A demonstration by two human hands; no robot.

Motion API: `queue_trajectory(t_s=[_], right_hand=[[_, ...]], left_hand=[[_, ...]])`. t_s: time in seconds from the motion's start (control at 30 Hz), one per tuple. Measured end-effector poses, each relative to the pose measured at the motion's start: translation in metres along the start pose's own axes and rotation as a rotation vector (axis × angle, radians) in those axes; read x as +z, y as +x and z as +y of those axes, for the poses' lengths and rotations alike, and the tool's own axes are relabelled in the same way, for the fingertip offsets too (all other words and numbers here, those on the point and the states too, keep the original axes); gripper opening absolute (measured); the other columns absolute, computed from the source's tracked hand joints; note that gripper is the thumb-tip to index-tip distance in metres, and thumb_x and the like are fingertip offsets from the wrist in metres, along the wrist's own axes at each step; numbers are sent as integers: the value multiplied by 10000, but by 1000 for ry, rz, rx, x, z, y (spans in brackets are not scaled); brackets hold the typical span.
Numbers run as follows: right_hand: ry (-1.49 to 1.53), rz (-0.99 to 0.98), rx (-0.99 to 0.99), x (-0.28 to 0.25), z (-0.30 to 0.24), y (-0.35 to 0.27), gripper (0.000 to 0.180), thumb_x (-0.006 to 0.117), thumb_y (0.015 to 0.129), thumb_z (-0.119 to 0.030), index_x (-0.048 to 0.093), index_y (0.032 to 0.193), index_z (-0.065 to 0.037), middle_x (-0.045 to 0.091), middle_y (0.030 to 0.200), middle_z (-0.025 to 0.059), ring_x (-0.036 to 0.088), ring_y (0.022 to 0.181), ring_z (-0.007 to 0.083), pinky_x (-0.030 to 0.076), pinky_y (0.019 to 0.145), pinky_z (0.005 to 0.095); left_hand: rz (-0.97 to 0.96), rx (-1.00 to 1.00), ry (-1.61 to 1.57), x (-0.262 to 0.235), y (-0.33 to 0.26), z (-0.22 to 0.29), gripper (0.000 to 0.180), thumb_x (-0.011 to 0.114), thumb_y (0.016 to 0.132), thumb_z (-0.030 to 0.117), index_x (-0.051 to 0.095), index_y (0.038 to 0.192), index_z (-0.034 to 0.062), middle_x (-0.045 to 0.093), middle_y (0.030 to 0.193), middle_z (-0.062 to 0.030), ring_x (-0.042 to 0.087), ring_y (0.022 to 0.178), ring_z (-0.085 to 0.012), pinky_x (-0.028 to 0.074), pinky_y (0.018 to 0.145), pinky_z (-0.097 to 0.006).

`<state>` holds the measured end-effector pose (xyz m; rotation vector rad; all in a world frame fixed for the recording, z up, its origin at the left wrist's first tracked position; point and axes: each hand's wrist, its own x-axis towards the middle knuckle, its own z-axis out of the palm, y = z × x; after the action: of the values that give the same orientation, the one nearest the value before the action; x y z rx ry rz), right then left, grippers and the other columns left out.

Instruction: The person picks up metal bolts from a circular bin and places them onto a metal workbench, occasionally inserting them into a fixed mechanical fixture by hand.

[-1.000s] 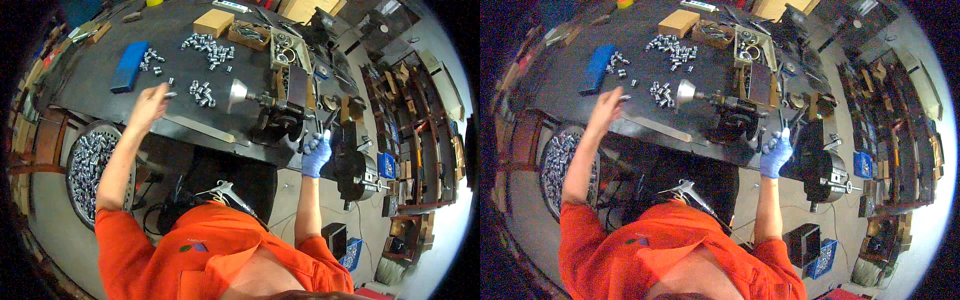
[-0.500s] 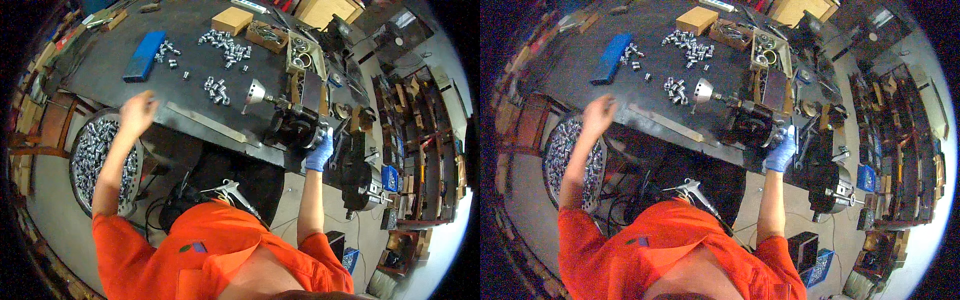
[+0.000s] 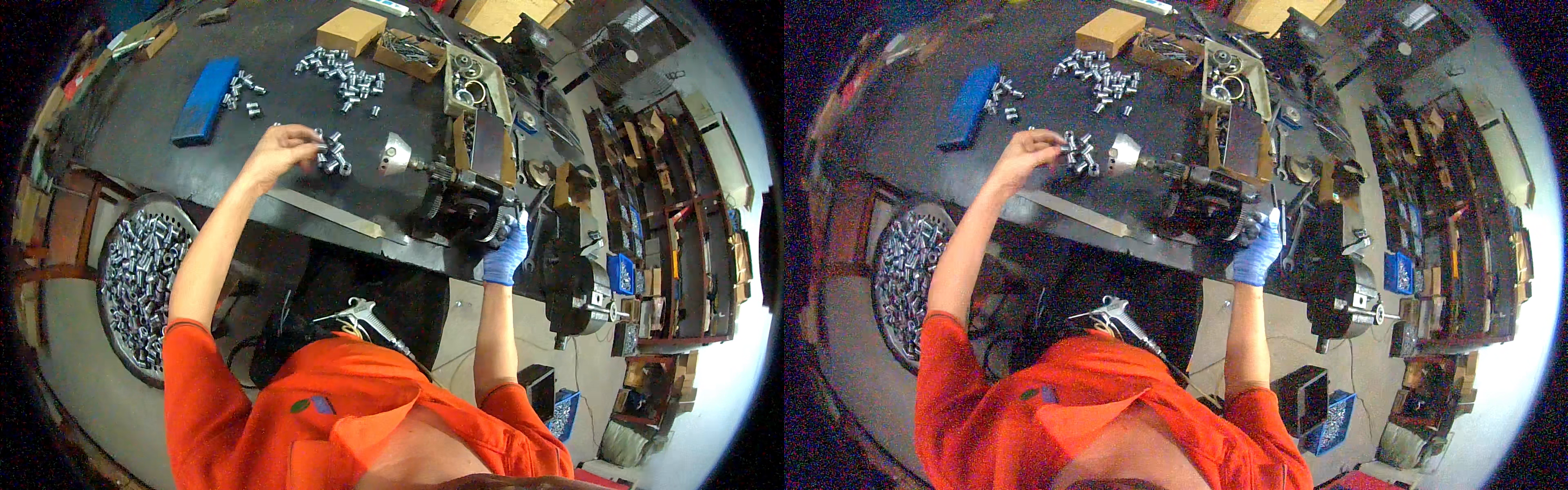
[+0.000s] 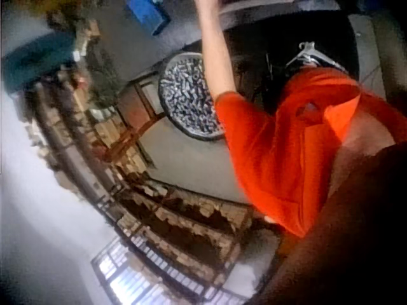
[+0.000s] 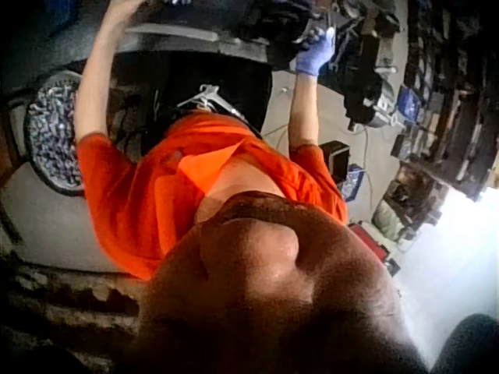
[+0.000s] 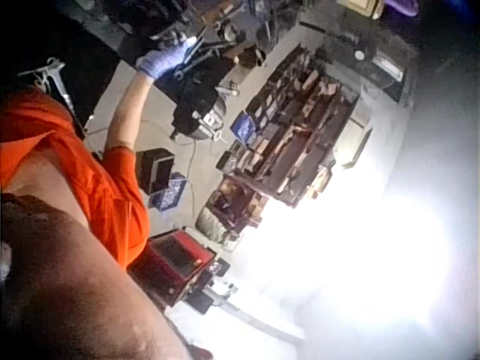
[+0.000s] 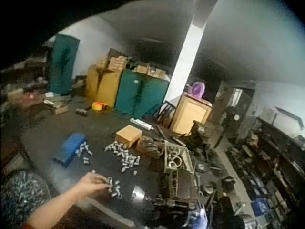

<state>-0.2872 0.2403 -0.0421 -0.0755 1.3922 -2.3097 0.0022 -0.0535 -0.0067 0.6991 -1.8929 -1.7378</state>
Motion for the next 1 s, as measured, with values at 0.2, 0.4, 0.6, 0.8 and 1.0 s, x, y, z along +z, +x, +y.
queue_trajectory(t_s=[0.2, 0.4, 0.6, 0.8, 1.0], right_hand=[[-55, 6, -44, 4, -3, -5, 345, 499, 895, -359, 559, 734, -59, 457, 509, -28, 392, 396, 39, 263, 332, 169], [6, -3, -41, 3, -3, -5, 352, 469, 909, -370, 496, 645, -139, 359, 469, -61, 314, 371, 55, 244, 334, 209], [-19, -79, -59, 7, -36, -44, 393, 478, 900, -384, 564, 761, -26, 352, 466, -31, 284, 364, 69, 241, 332, 214], [-115, -155, -188, 54, -87, -35, 458, 461, 886, -460, 574, 737, -43, 270, 443, -50, 215, 351, 60, 177, 326, 208], [-50, -65, -109, 78, -65, 49, 413, 508, 860, -468, 536, 716, -82, 308, 464, -57, 259, 364, 58, 185, 323, 215]], left_hand=[[-234, 169, -330, 44, -11, 46, 220, 580, 818, 66, 538, 1001, -50, 615, 792, -79, 605, 686, -152, 508, 623, -278], [-237, 156, -249, 51, -2, 52, 153, 564, 812, 7, 547, 942, -70, 612, 763, -95, 599, 625, -144, 474, 596, -252], [-226, 168, -203, 51, -2, 56, 152, 553, 796, -38, 550, 946, -60, 616, 784, -89, 601, 661, -132, 467, 619, -248], [-189, 227, -136, 54, -2, 52, 175, 575, 786, -36, 562, 959, -61, 625, 806, -87, 603, 683, -126, 472, 629, -247], [-60, 301, -118, 62, -6, 45, 202, 617, 781, -8, 588, 977, -50, 633, 833, -74, 594, 696, -106, 483, 621, -237]])
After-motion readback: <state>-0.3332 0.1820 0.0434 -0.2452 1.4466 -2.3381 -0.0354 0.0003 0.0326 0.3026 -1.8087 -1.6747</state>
